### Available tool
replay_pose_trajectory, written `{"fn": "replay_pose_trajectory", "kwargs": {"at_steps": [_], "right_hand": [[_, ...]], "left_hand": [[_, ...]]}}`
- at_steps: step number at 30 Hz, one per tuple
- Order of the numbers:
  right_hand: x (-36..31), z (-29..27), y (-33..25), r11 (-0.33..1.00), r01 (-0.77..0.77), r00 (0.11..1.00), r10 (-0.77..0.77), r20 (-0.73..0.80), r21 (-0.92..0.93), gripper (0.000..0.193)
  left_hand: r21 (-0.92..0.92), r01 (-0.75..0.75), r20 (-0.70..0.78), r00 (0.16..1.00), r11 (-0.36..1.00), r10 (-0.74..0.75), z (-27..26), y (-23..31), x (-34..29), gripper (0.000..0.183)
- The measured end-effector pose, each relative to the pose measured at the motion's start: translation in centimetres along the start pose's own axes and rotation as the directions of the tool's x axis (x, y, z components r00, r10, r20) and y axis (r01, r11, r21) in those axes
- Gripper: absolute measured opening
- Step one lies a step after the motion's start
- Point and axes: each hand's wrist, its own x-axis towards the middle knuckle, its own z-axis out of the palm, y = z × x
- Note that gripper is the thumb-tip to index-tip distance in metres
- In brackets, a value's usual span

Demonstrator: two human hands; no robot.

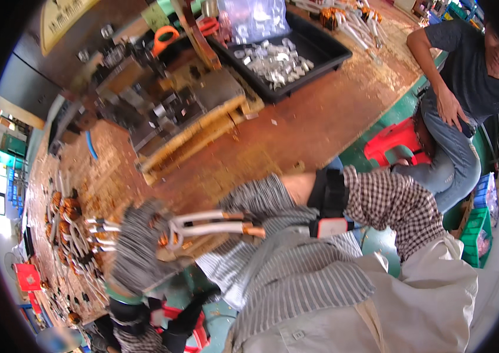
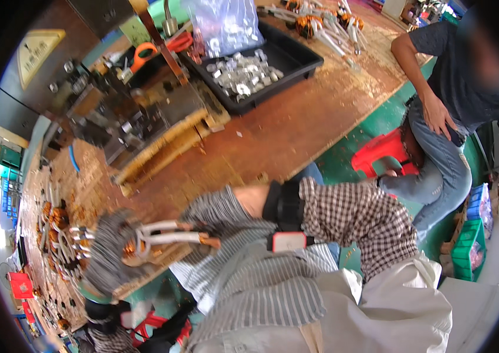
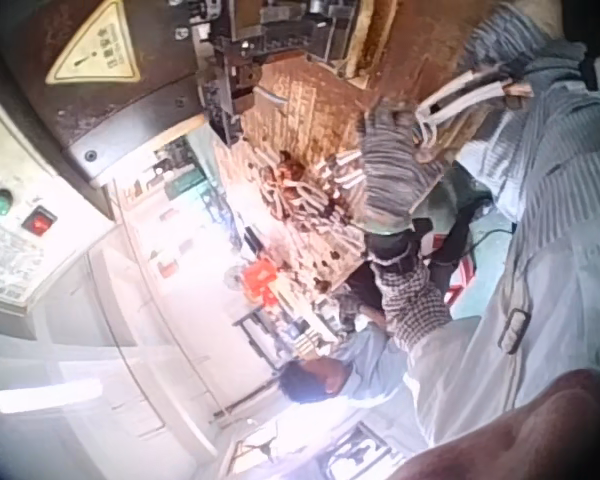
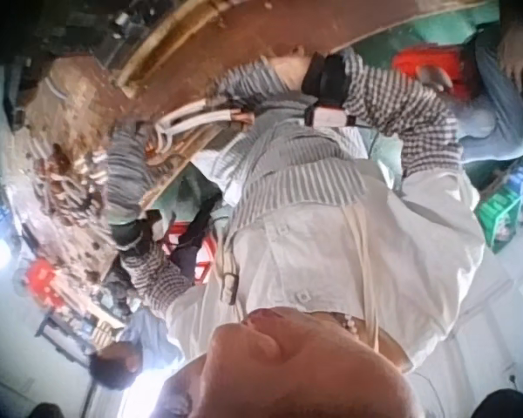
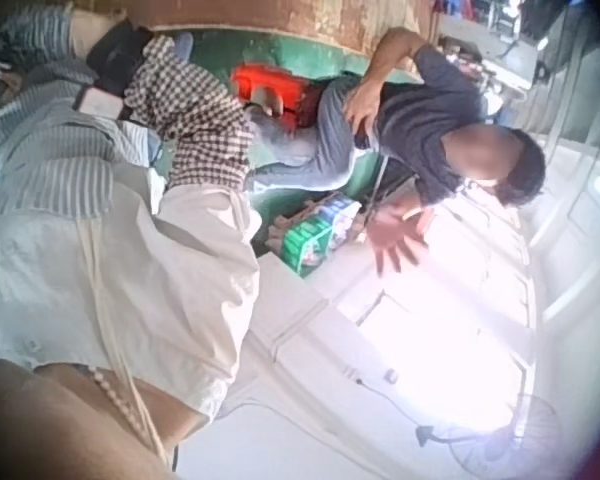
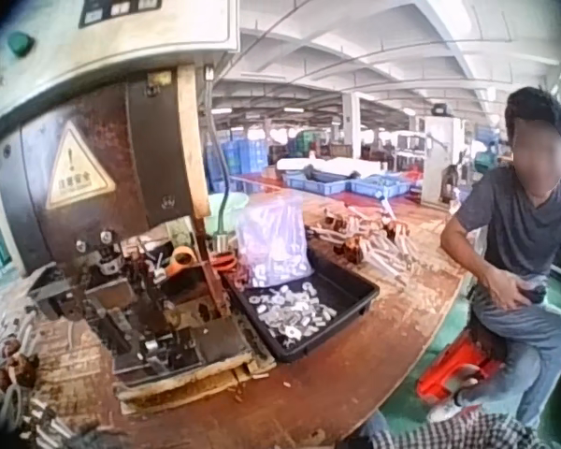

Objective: Crimping metal terminals onto wires and assembling copper coil components manually and with a machine.

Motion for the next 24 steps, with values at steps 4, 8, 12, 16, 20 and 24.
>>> {"fn": "replay_pose_trajectory", "kwargs": {"at_steps": [4, 8, 12, 16, 20, 24], "right_hand": [[1.1, 1.0, 2.2, 0.903, -0.187, 0.968, 0.237, -0.086, 0.386, 0.026], [0.8, -0.2, -0.7, 0.922, -0.189, 0.973, 0.222, -0.063, 0.337, 0.033], [1.4, 0.5, 1.4, 0.926, -0.082, 0.932, 0.202, -0.302, 0.368, 0.028], [1.3, -1.3, 0.1, 0.982, -0.188, 0.982, 0.189, -0.027, 0.027, 0.03], [0.7, -0.2, 1.0, 0.64, -0.236, 0.968, 0.094, -0.231, -0.731, 0.031], [0.1, 0.1, 1.0, 0.527, -0.228, 0.97, 0.052, -0.237, -0.819, 0.026]], "left_hand": [[-0.033, 0.02, -0.041, 0.999, 0.999, -0.022, 3.6, 1.9, 2.1, 0.046], [0.04, -0.01, -0.174, 0.985, 0.999, 0.017, 3.7, 1.7, 2.9, 0.029], [-0.017, -0.045, -0.156, 0.987, 0.999, 0.041, 4.8, 2.0, 2.4, 0.021], [0.01, 0.063, -0.161, 0.985, 0.998, -0.06, 4.4, 1.7, 2.2, 0.024], [0.006, 0.074, -0.159, 0.985, 0.997, -0.072, 4.8, 1.0, 3.1, 0.025], [-0.61, 0.216, -0.271, 0.847, 0.762, -0.457, 3.9, -0.7, 2.3, 0.03]]}}
